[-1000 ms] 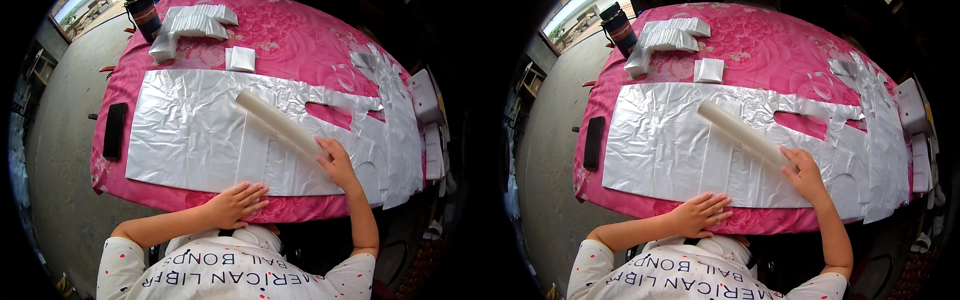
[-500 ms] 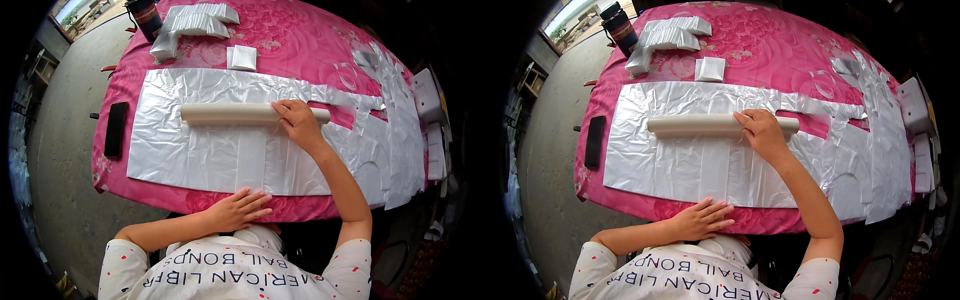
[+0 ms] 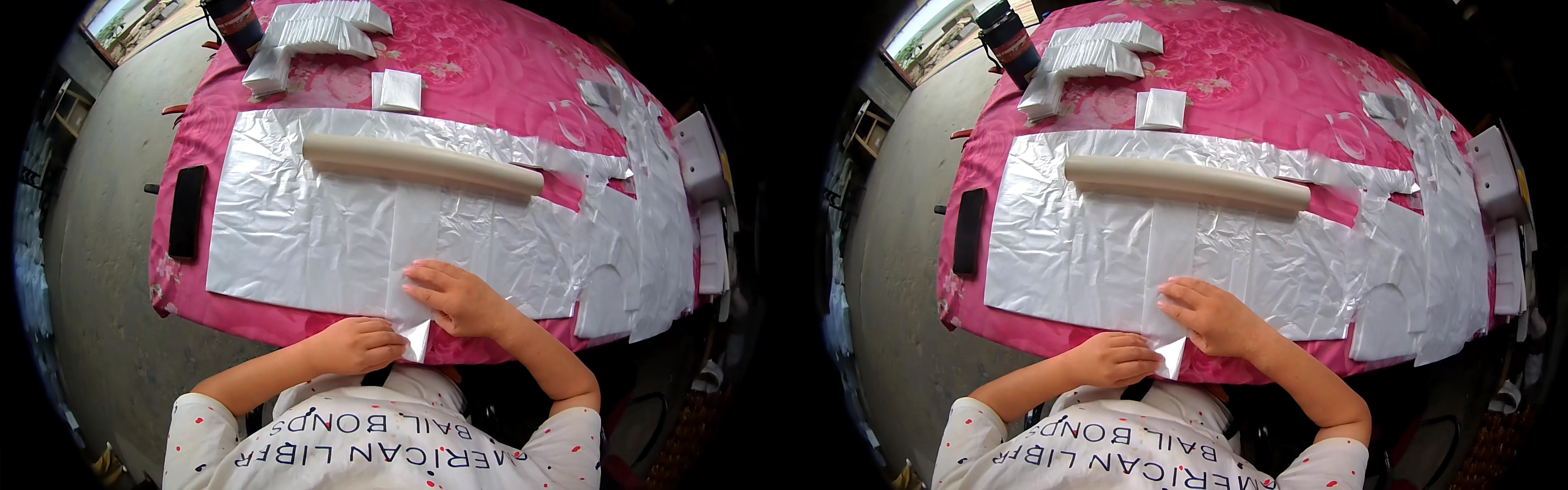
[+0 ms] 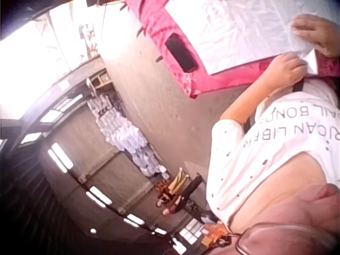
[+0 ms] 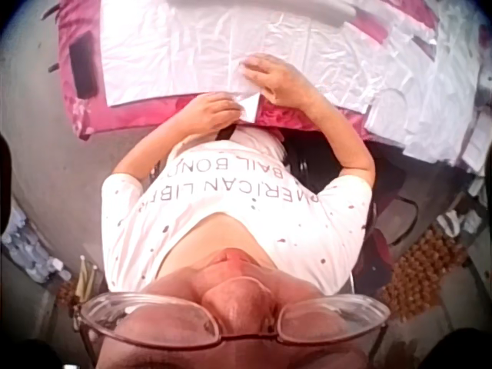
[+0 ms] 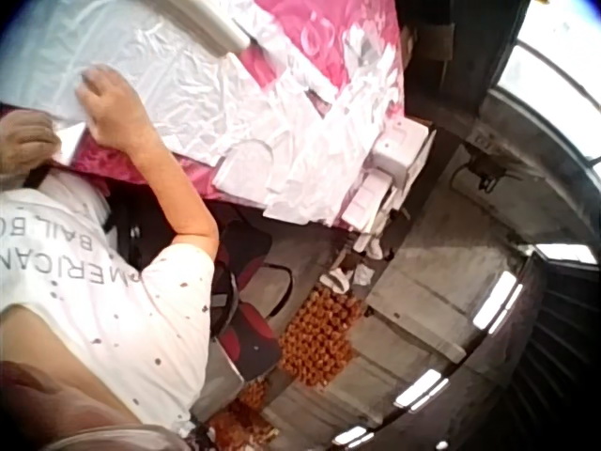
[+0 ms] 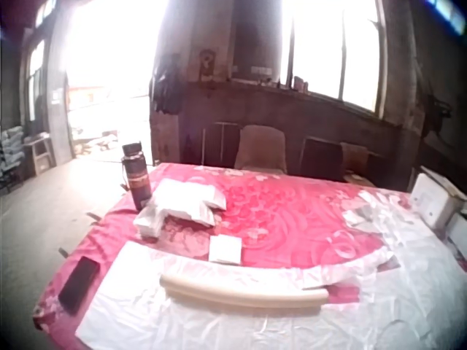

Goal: The person repeatedly wraps small white rectangular items in clear plastic film on a pink tablecloth. They unroll the film, place an item, fold the film around it, and set the wrapped item aside. The process is repeated multiple times throughout the clip.

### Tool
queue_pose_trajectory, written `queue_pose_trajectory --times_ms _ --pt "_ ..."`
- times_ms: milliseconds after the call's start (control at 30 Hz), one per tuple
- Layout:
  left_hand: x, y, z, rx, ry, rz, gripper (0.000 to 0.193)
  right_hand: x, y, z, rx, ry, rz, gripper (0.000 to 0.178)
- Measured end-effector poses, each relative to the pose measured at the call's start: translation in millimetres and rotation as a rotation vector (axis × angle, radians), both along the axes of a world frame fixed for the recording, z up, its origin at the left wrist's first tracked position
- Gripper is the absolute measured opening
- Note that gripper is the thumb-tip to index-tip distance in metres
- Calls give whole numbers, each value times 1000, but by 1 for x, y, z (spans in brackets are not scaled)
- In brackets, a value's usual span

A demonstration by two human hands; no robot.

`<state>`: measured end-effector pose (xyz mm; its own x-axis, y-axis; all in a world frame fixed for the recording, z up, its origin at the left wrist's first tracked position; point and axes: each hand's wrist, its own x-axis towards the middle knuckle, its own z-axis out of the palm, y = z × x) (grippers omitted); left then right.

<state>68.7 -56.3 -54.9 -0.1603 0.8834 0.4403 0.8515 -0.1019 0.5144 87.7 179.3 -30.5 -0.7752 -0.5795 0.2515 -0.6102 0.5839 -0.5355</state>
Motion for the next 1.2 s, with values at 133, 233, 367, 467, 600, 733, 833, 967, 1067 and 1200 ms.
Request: queue_pose_trajectory --times_ms 133,233,367,467,600,733,833,967,1067,1200 --pt "-9 -4 11 136 -577 132 37 3 -3 -10 -36 37 -137 38" --pt "-29 4 24 50 -364 149 58 2 -6 -16 -104 64 -206 35" --pt "-44 8 13 -304 -78 189 77 2 -9 -11 -155 40 -262 33" --pt "-40 14 8 -276 -34 276 72 2 -6 -9 -92 91 -262 31" --pt "-41 24 20 -276 -223 365 61 0 5 -13 -137 19 -340 22" --pt "-46 40 35 -404 -660 609 54 -15 2 0 -308 -437 -592 17" --pt "-37 41 18 -3 -240 681 60 -35 4 13 -338 -865 -711 20" --pt "-28 49 12 -328 50 494 70 -48 11 8 -322 -949 -686 22" --pt "-20 54 -1 -428 36 514 75 -47 8 6 -352 -962 -736 20" --pt "-17 54 0 -461 46 542 77 -37 -4 11 -142 -618 -772 29"
